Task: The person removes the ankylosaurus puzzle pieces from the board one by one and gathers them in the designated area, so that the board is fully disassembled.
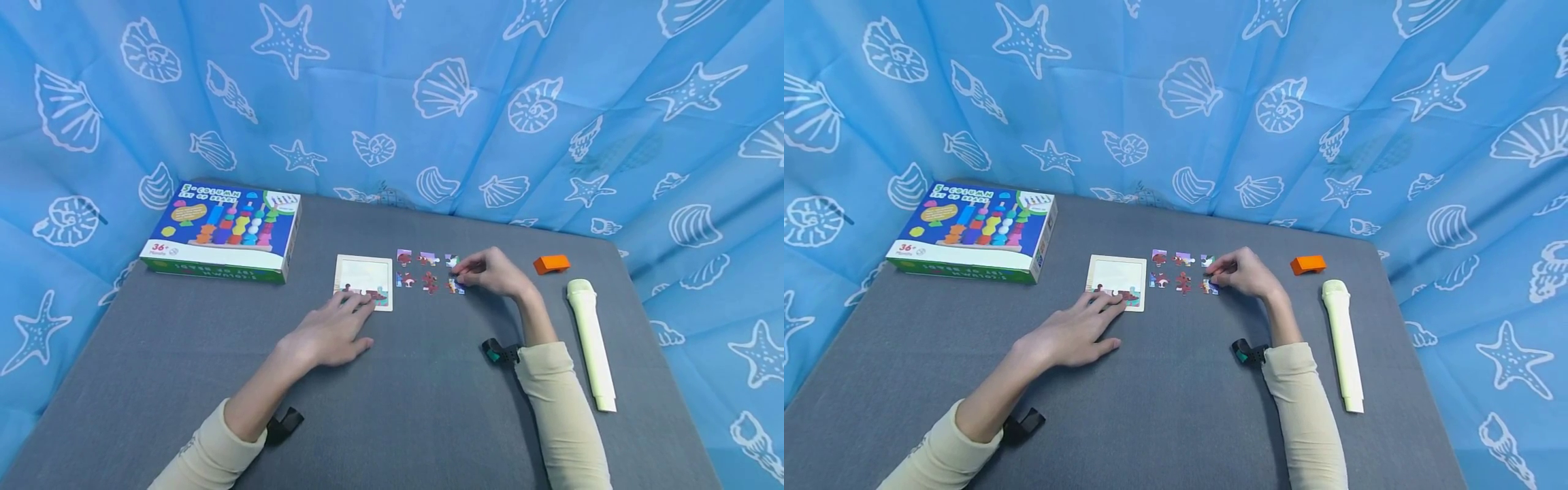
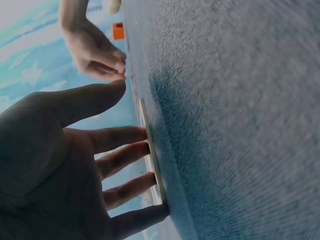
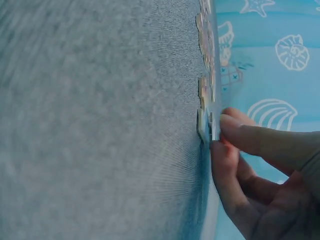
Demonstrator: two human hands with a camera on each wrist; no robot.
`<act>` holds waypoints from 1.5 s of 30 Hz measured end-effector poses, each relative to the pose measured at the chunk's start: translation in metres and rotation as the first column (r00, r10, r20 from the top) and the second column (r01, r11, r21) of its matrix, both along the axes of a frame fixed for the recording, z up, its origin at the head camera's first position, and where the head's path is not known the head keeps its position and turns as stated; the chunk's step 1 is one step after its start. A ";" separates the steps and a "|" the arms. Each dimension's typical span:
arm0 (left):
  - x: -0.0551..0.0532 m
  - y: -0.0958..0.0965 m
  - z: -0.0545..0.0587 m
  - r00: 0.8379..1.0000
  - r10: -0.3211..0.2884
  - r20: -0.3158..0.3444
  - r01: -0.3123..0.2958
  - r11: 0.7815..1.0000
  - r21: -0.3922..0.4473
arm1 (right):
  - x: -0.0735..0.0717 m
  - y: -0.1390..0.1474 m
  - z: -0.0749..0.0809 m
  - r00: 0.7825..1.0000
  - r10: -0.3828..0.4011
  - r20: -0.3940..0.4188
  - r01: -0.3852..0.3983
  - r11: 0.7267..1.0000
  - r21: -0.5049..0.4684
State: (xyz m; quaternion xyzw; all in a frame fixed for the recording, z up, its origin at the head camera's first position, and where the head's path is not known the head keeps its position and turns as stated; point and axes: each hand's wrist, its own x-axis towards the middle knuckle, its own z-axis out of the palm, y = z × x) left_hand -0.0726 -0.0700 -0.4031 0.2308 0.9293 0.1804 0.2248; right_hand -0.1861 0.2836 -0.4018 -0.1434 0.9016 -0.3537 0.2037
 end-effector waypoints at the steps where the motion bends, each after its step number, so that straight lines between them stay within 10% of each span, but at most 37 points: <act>1: 0.000 -0.001 0.000 1.000 -0.002 0.005 0.002 1.000 -0.001 | 0.000 0.000 0.000 1.000 -0.008 -0.011 0.008 1.000 -0.003; 23: 0.008 0.005 0.007 0.998 -0.059 0.017 0.060 0.997 -0.039 | 0.013 -0.063 0.004 0.994 0.105 0.000 -0.102 0.965 -0.242; 45: 0.022 0.018 0.007 0.997 -0.072 0.025 0.074 0.993 -0.097 | -0.003 -0.168 -0.009 0.937 0.343 0.057 -0.323 0.919 -0.224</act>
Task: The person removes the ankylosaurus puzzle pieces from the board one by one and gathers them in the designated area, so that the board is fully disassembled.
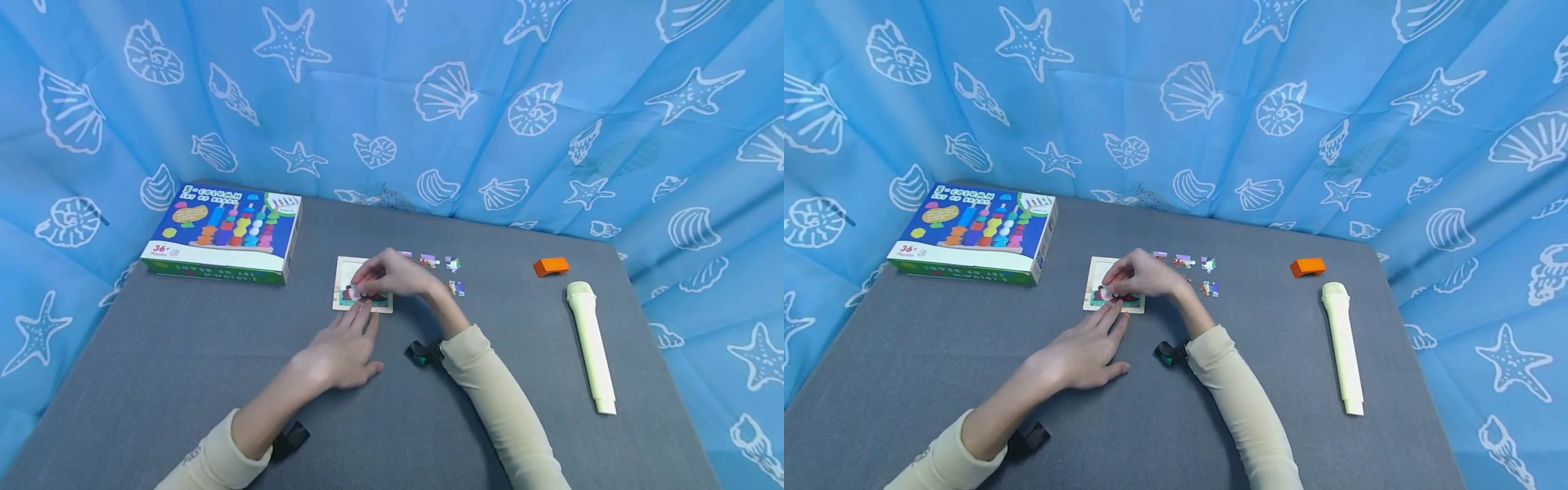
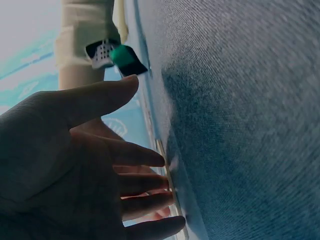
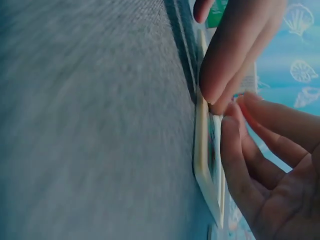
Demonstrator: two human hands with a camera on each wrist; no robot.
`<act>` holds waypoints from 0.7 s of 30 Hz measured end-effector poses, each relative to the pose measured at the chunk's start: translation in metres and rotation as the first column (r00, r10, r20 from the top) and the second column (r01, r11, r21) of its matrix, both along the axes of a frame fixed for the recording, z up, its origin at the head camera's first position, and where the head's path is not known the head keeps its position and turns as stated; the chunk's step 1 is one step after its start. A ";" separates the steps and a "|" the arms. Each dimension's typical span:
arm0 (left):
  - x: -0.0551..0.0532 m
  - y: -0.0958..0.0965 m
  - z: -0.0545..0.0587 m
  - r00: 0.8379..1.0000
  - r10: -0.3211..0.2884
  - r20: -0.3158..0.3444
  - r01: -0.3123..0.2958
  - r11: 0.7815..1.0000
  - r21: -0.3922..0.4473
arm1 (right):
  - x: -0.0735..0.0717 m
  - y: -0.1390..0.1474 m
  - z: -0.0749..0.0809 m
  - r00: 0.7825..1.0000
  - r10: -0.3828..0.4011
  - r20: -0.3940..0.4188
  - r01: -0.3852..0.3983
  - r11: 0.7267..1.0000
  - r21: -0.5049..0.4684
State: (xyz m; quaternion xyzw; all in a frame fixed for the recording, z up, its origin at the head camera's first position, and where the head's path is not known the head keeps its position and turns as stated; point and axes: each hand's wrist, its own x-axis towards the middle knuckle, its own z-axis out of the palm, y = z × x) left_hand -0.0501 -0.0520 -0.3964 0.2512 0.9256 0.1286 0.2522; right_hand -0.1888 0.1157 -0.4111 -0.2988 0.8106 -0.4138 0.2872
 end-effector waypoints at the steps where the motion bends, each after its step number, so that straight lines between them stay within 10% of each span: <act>1: 0.001 0.000 0.000 1.000 0.001 -0.001 -0.001 1.000 -0.002 | -0.001 -0.003 0.000 1.000 0.008 0.001 -0.008 1.000 0.008; 13: 0.004 0.000 0.001 1.000 0.013 -0.016 -0.013 1.000 0.000 | -0.002 -0.025 0.003 1.000 -0.012 0.001 0.012 0.989 0.146; 21: 0.002 0.000 0.000 1.000 0.008 -0.022 -0.009 1.000 -0.014 | -0.001 -0.022 0.001 1.000 -0.016 0.001 0.016 0.998 0.057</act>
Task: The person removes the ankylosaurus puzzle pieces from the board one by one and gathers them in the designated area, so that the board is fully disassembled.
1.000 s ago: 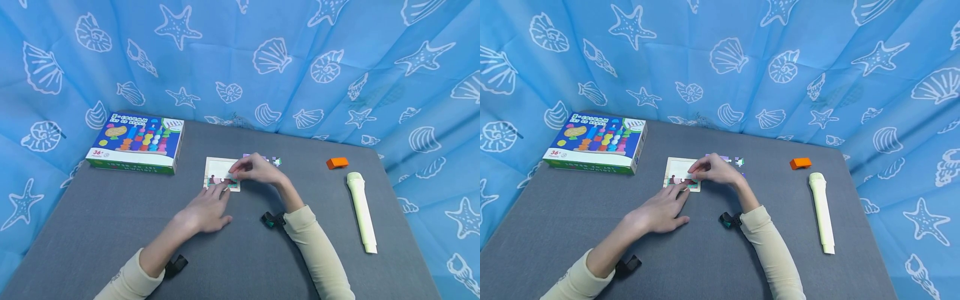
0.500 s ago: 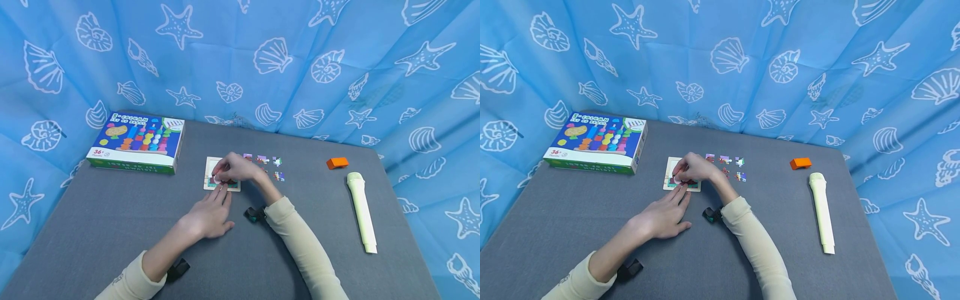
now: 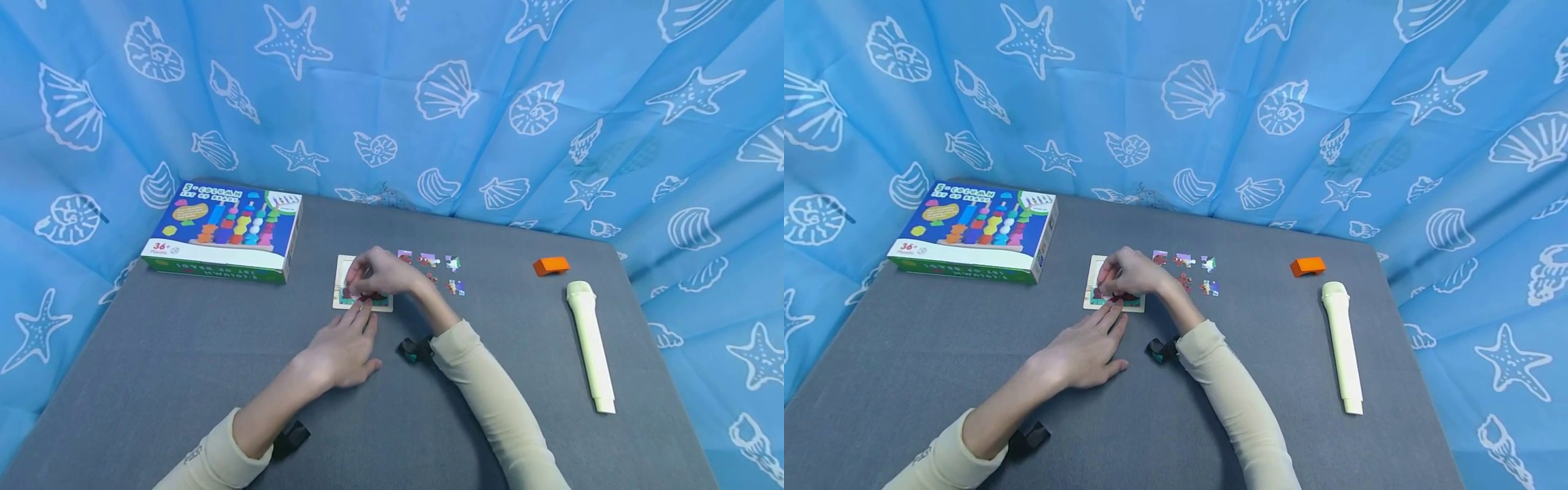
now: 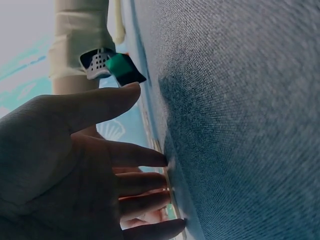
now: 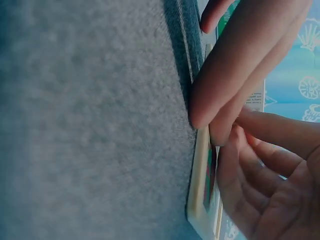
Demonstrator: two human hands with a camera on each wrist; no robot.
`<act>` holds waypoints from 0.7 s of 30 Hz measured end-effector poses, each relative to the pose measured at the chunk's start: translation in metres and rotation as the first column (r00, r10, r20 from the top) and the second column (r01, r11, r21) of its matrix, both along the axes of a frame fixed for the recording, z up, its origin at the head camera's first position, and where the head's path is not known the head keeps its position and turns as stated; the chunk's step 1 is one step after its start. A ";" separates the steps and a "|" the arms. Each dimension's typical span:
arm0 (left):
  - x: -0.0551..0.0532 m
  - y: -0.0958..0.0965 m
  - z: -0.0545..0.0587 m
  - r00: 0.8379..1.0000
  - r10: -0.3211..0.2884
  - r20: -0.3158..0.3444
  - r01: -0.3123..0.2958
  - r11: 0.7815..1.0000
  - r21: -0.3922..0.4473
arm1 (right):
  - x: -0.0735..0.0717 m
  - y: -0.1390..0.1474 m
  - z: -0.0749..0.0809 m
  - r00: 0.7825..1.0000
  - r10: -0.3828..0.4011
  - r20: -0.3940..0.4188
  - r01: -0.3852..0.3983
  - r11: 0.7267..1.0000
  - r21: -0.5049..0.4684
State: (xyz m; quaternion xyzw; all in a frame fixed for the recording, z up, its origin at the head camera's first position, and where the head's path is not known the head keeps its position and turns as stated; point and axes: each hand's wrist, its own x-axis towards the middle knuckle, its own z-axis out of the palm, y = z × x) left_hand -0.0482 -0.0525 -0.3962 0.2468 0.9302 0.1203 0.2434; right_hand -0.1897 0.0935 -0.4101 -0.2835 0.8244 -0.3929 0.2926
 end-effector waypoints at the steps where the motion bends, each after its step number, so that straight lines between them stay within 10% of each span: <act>1: 0.000 0.000 0.000 1.000 0.000 0.000 0.000 1.000 -0.001 | 0.001 0.002 -0.001 1.000 -0.004 0.001 0.004 1.000 -0.028; 11: 0.000 0.002 0.001 1.000 0.019 0.003 -0.019 1.000 -0.005 | 0.008 0.029 -0.001 0.992 -0.124 -0.032 0.121 0.990 -0.075; 21: 0.001 0.001 0.002 1.000 0.018 0.000 -0.018 1.000 0.008 | 0.007 0.024 0.000 0.995 -0.069 -0.077 0.070 0.998 0.006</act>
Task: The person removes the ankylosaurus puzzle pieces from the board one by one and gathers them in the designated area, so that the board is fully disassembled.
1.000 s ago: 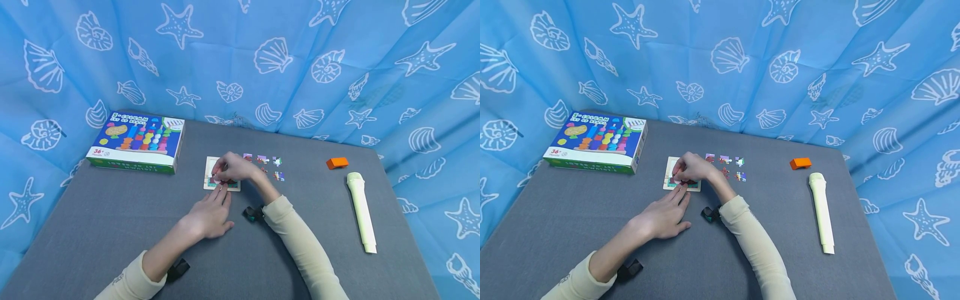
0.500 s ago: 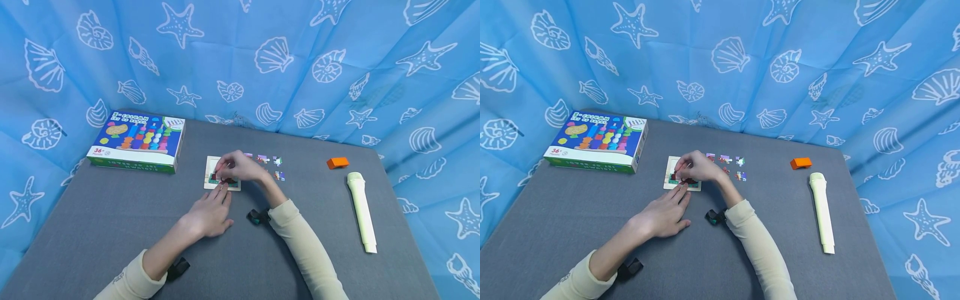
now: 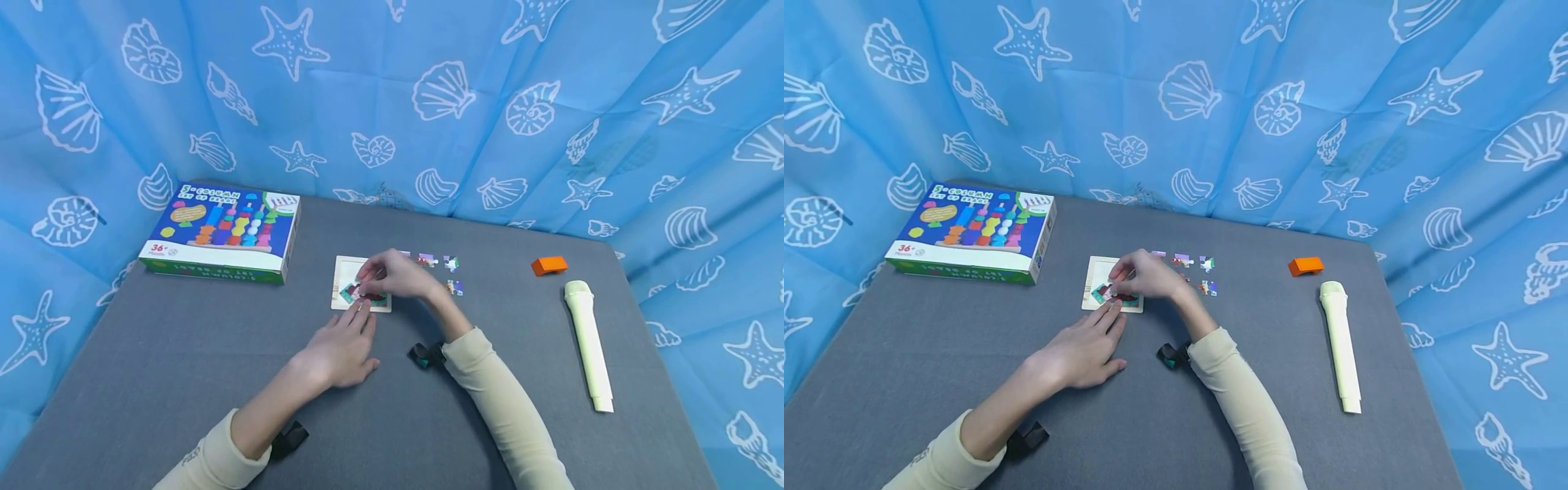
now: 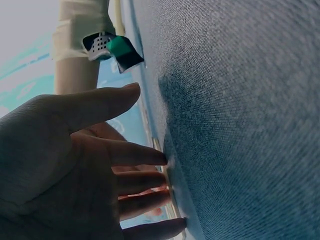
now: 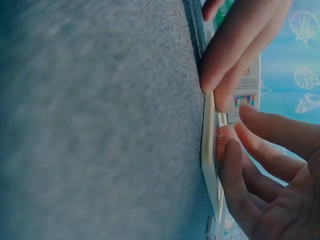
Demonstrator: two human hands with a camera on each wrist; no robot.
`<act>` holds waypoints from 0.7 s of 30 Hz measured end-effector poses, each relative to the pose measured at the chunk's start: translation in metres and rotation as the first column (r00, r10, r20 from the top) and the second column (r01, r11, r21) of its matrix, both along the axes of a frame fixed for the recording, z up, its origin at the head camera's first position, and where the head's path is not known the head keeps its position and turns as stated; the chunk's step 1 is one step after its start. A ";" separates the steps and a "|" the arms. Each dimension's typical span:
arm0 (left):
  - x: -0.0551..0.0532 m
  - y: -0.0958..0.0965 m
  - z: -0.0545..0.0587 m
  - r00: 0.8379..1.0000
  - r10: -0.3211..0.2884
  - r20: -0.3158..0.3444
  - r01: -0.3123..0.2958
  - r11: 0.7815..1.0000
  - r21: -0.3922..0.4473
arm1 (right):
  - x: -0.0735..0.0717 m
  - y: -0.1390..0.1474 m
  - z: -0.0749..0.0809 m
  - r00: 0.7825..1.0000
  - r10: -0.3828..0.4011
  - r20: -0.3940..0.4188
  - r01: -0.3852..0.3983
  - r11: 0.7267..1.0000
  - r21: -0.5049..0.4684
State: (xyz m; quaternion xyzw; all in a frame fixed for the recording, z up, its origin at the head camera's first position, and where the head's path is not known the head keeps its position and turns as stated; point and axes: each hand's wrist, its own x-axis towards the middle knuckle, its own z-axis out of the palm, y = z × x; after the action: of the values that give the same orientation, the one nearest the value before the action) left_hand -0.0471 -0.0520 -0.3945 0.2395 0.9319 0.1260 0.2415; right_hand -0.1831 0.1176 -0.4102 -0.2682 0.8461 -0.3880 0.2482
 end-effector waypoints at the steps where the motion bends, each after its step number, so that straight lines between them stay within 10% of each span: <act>1: 0.000 0.000 0.000 1.000 -0.001 -0.001 0.001 1.000 0.002 | -0.001 -0.002 0.001 1.000 0.011 0.004 -0.011 1.000 0.015; 21: 0.000 -0.001 -0.001 1.000 -0.027 -0.012 0.027 1.000 -0.012 | -0.006 -0.024 0.007 0.996 0.082 0.043 -0.087 0.987 0.133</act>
State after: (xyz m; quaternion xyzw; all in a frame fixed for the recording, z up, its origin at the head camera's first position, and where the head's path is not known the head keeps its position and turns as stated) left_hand -0.0468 -0.0531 -0.3957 0.2514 0.9308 0.1160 0.2387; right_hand -0.1886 0.0933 -0.4032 -0.2793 0.8534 -0.3240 0.2978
